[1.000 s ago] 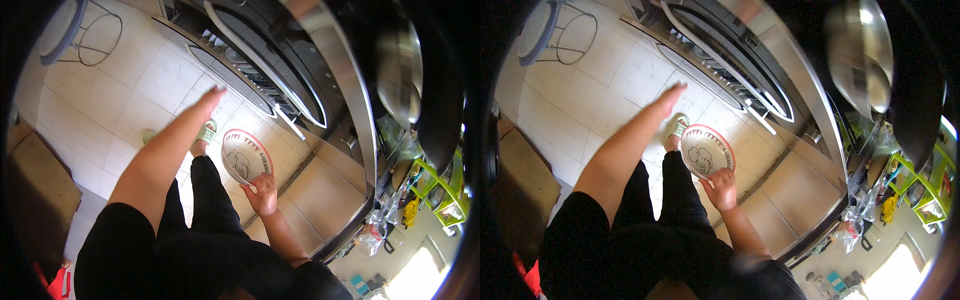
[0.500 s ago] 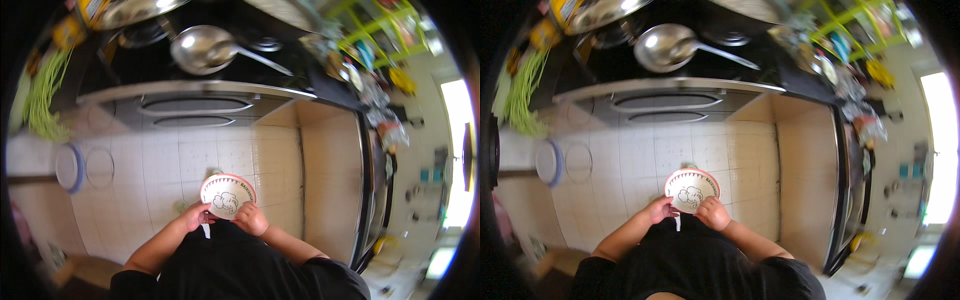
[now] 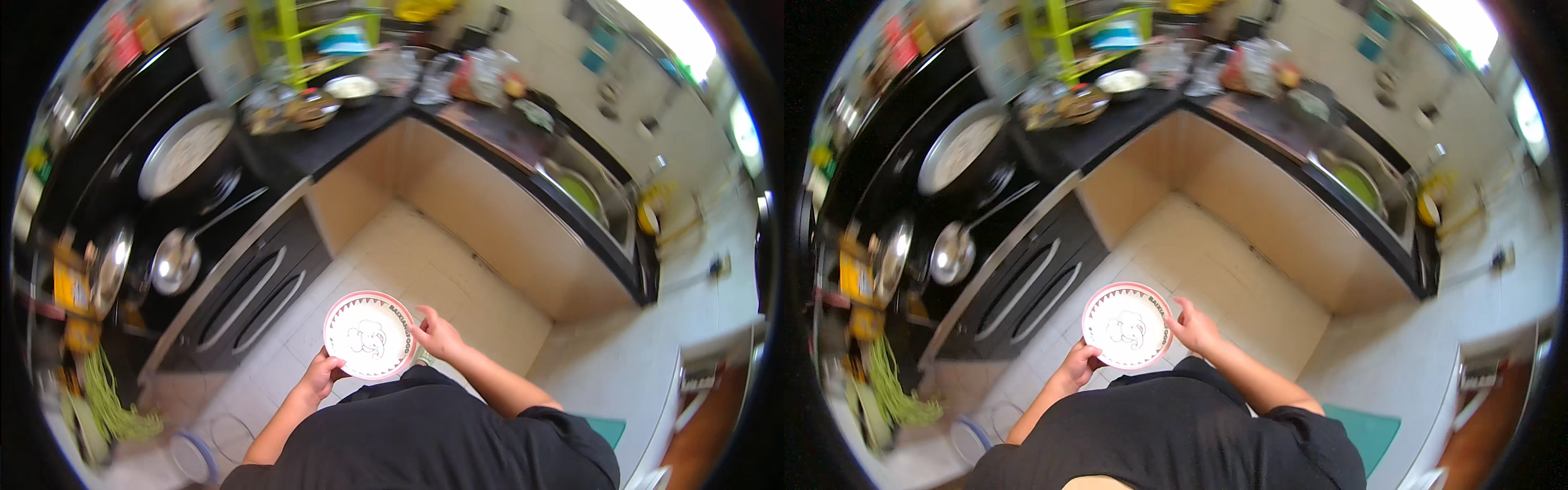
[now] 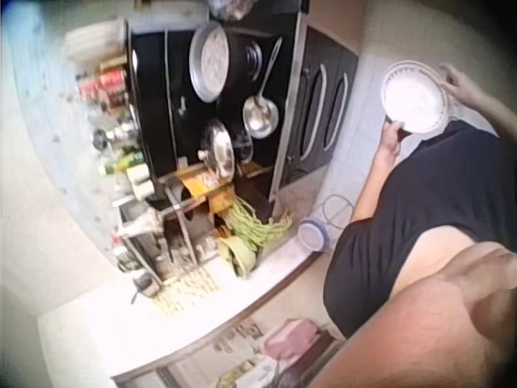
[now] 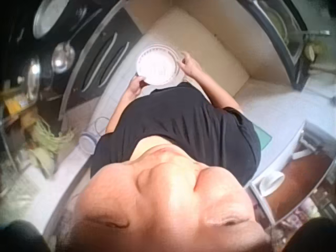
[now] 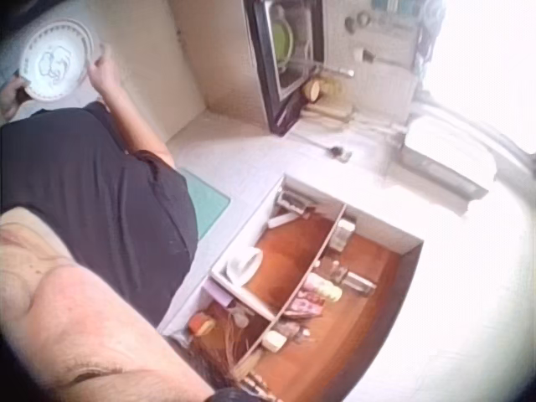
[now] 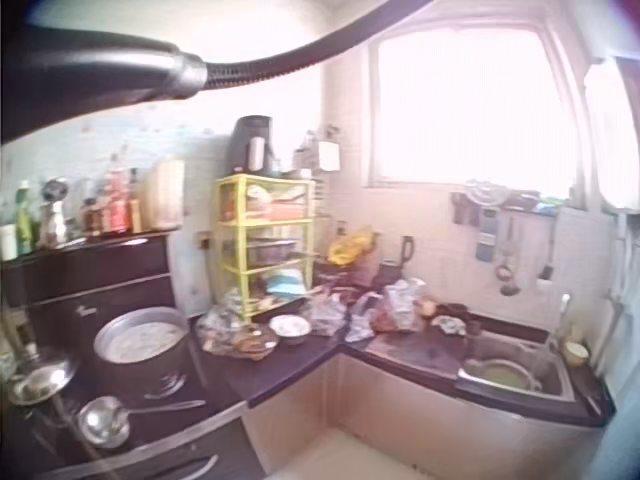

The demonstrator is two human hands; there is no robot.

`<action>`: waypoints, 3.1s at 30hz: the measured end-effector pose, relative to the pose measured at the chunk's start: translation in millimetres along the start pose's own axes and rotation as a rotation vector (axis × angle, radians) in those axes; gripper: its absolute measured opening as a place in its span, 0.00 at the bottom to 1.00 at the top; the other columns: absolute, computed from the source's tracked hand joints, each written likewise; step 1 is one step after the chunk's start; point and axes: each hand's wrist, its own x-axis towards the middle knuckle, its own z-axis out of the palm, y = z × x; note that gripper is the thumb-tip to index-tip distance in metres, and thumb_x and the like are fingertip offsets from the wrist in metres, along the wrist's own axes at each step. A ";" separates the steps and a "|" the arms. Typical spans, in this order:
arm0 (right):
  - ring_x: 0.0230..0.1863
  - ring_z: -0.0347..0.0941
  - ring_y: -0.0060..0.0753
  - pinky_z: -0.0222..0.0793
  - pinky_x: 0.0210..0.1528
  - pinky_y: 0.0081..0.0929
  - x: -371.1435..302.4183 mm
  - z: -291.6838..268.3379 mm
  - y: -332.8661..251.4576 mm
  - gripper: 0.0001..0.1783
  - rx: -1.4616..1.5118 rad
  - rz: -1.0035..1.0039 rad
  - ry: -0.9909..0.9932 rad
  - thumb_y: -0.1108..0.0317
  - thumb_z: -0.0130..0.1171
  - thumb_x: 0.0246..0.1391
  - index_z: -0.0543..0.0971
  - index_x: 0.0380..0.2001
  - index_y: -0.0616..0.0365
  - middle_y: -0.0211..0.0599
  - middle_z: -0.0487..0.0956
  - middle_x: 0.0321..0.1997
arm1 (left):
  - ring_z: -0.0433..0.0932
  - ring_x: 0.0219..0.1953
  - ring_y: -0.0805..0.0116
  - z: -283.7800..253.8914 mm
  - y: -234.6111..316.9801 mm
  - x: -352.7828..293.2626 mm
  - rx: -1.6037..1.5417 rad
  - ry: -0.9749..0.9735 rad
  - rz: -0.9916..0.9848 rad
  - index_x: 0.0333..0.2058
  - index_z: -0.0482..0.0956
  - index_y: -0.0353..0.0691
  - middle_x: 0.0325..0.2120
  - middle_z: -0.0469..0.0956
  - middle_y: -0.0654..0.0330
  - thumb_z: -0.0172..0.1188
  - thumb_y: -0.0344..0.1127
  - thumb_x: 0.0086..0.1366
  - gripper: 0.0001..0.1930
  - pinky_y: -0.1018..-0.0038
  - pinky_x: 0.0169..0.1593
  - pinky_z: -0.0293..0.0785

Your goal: The person washes a bowl of green soybeans in a kitchen sink, rinsing them under running water and agitating them by hand. They then use a slotted spoon to transfer the washed soybeans from the bowl into a serving plate.

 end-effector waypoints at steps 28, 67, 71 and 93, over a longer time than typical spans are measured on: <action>0.20 0.73 0.28 0.69 0.19 0.22 208.0 -343.1 182.9 0.17 0.997 0.246 0.725 0.73 0.38 0.47 0.70 0.41 0.61 0.39 0.77 0.25 | 0.72 0.44 0.60 251.8 142.9 384.8 0.060 -0.322 -0.153 0.54 0.58 0.41 0.47 0.68 0.52 0.42 0.42 0.65 0.21 0.68 0.42 0.71; 0.54 0.63 0.27 0.59 0.49 0.30 241.9 -748.0 613.3 0.19 0.919 0.134 0.926 0.61 0.47 0.56 0.69 0.50 0.53 0.30 0.71 0.50 | 0.71 0.46 0.67 578.3 92.3 494.4 0.350 -0.322 -0.134 0.54 0.59 0.36 0.48 0.68 0.53 0.43 0.38 0.66 0.21 0.72 0.47 0.69; 0.22 0.66 0.18 0.61 0.21 0.17 232.9 -693.9 603.1 0.10 1.114 0.414 1.123 0.58 0.51 0.51 0.71 0.30 0.52 0.25 0.71 0.24 | 0.70 0.46 0.72 574.5 99.2 484.4 0.334 -0.344 -0.053 0.55 0.60 0.40 0.48 0.69 0.59 0.45 0.40 0.65 0.21 0.76 0.46 0.68; 0.37 0.70 0.22 0.66 0.40 0.18 380.3 -276.2 53.2 0.11 0.369 -0.697 -0.101 0.76 0.51 0.52 0.73 0.40 0.61 0.34 0.75 0.38 | 0.69 0.47 0.67 199.5 75.9 202.6 -0.231 0.430 0.425 0.54 0.62 0.41 0.48 0.69 0.58 0.42 0.40 0.66 0.19 0.71 0.47 0.66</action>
